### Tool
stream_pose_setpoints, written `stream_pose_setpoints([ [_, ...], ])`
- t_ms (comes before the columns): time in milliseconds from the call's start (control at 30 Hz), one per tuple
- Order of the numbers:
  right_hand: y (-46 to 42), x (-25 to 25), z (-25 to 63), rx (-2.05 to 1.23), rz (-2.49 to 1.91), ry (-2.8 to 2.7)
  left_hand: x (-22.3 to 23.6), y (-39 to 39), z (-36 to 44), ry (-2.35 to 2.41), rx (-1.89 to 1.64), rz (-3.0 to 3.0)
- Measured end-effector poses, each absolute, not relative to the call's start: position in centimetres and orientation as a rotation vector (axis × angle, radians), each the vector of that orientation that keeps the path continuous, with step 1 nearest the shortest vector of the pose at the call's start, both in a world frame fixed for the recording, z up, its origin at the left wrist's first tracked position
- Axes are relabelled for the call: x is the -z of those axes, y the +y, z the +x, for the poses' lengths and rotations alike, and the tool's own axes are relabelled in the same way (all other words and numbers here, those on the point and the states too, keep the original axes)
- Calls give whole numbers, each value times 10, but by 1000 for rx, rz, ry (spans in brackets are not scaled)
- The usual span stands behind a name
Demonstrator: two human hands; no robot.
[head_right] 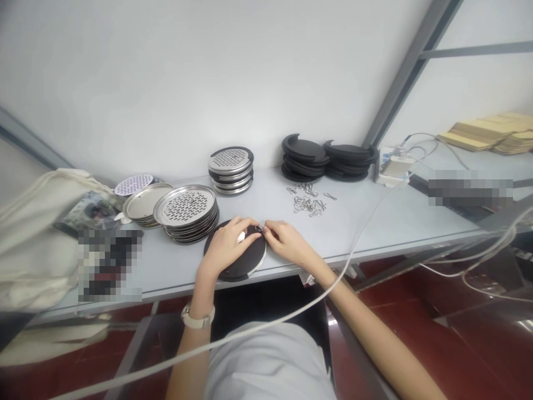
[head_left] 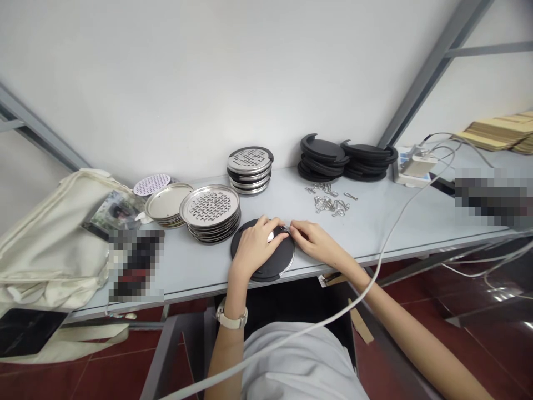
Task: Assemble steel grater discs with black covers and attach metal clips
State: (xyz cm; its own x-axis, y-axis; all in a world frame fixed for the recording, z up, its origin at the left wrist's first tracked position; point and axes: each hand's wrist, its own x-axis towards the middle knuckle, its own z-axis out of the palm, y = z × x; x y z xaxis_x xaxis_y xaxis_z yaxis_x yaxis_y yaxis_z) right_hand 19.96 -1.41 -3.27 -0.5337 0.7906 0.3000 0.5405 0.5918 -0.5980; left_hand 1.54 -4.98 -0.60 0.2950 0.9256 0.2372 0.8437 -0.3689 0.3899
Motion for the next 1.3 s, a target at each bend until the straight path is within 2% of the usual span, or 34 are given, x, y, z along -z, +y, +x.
stream_pose_setpoints([
  [1300, -17, 29, 199, -665, -1084, -2187, 6, -50, 15, 1633, -638, 2348],
])
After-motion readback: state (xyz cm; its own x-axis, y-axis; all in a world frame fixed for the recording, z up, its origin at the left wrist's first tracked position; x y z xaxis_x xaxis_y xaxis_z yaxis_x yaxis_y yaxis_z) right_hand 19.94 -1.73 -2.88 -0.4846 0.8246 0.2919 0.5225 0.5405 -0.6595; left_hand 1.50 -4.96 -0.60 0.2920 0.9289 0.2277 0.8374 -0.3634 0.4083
